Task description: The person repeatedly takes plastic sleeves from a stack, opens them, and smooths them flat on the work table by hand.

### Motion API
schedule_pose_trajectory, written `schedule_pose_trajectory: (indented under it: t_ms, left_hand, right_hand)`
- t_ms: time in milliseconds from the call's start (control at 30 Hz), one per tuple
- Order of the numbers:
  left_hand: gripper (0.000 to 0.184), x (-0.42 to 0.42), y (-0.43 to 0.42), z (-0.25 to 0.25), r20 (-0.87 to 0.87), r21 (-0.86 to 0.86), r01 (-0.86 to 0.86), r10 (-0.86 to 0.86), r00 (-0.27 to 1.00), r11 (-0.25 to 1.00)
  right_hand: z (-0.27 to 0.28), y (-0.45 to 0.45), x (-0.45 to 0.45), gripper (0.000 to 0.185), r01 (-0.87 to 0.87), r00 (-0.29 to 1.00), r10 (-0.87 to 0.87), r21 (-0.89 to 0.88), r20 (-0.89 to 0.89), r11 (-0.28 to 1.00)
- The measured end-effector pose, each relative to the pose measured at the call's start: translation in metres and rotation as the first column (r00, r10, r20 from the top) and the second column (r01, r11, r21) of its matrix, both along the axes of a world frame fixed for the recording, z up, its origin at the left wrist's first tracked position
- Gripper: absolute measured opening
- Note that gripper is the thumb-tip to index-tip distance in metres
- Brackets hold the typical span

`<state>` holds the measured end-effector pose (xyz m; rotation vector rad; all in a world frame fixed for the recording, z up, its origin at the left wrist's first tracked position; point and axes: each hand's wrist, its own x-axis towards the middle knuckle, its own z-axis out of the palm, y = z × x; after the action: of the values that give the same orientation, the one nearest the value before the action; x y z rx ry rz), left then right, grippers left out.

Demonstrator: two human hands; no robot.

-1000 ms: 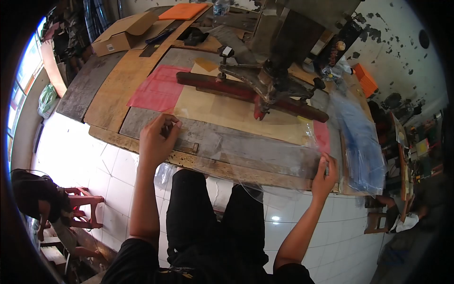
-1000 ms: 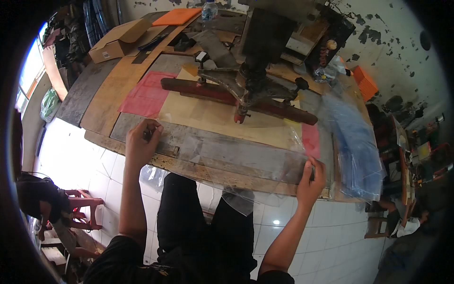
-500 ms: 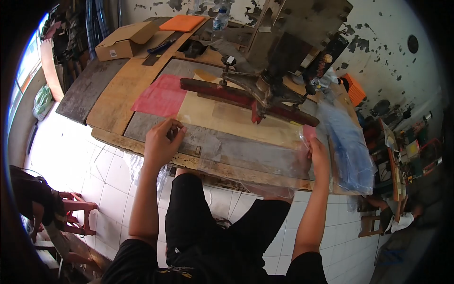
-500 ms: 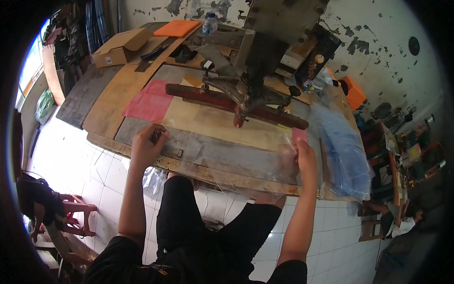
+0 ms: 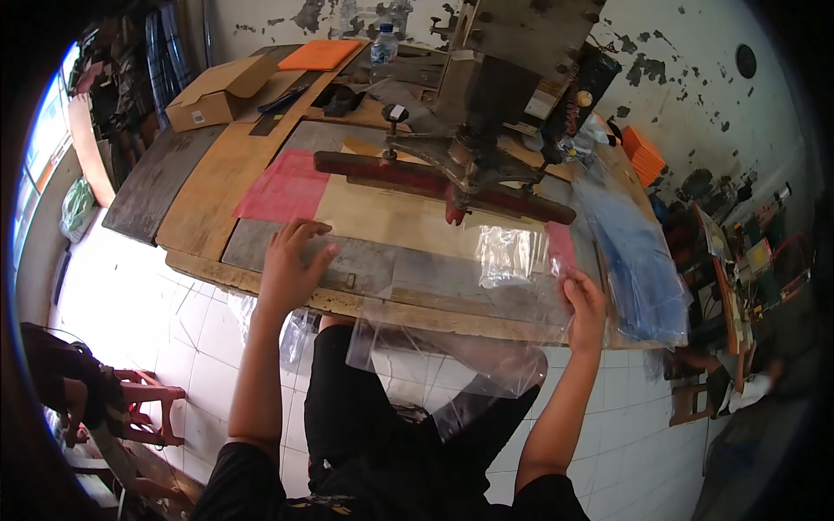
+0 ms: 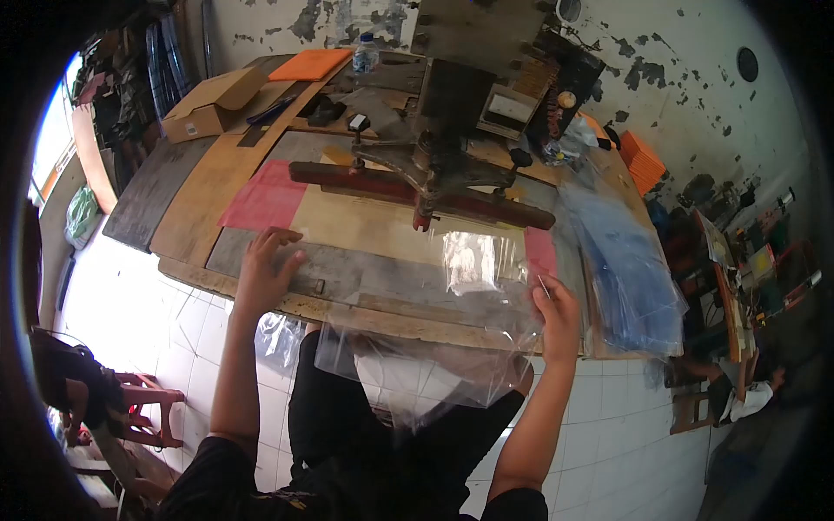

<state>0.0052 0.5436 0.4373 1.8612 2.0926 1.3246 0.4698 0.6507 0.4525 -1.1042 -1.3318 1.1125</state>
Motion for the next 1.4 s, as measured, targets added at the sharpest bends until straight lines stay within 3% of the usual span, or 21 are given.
schedule_pose_trajectory:
  t_ms: [167,233,300,333,400,533,600,700,833,1033,1400]
  left_hand:
    - [0.055,0.025,0.011,-0.002,-0.036,-0.051,0.253,-0.255,0.966,0.966]
    - [0.054,0.035,0.016,0.002,0.054,-0.065,0.288,-0.285,0.957,0.955]
    - [0.052,0.039,0.021,0.002,0.24,-0.055,0.463,-0.439,0.866,0.884]
    - [0.052,0.039,0.021,0.001,0.242,-0.062,0.468,-0.441,0.864,0.882]
    - [0.038,0.036,0.018,-0.002,0.523,-0.121,0.512,-0.384,0.761,0.85]
    - [0.026,0.033,0.019,-0.014,0.597,-0.101,0.436,-0.296,0.746,0.894]
    - [0.022,0.032,0.019,-0.013,0.745,-0.025,0.381,-0.237,0.623,0.924]
    - [0.027,0.037,0.022,-0.015,0.732,0.074,0.304,-0.259,0.63,0.95]
    - [0.03,0.035,0.02,-0.013,0.715,0.039,0.308,-0.242,0.656,0.951]
    - [0.028,0.039,0.019,-0.008,0.76,0.057,0.343,-0.264,0.595,0.938]
    - [0.026,0.034,0.018,-0.008,0.674,-0.001,0.305,-0.225,0.703,0.952]
  right_hand:
    - [-0.047,0.001,0.013,0.032,-0.049,0.983,0.076,0.162,-0.167,0.986]
    - [-0.053,-0.001,0.007,0.032,-0.027,0.975,0.066,0.18,-0.211,0.983]
    - [-0.051,-0.005,0.0,0.032,0.03,0.987,0.006,0.219,-0.161,0.975]
    - [-0.05,-0.008,-0.002,0.032,0.035,0.987,0.0,0.213,-0.163,0.977]
    - [-0.046,-0.011,-0.006,0.035,0.046,0.997,-0.027,0.274,-0.072,0.96]
    - [-0.044,-0.015,-0.011,0.038,0.01,0.999,-0.001,0.265,-0.032,0.964]
    - [-0.046,-0.015,-0.012,0.036,-0.017,1.0,0.01,0.268,0.028,0.963]
    - [-0.047,-0.017,-0.018,0.038,-0.014,0.999,0.005,0.222,0.04,0.975]
    - [-0.046,-0.017,-0.018,0.04,0.007,0.996,-0.024,0.205,0.081,0.979]
    - [-0.046,-0.016,-0.018,0.04,0.037,0.994,-0.058,0.203,0.097,0.978]
    - [-0.046,-0.013,-0.02,0.037,0.025,0.992,-0.052,0.227,0.114,0.973]
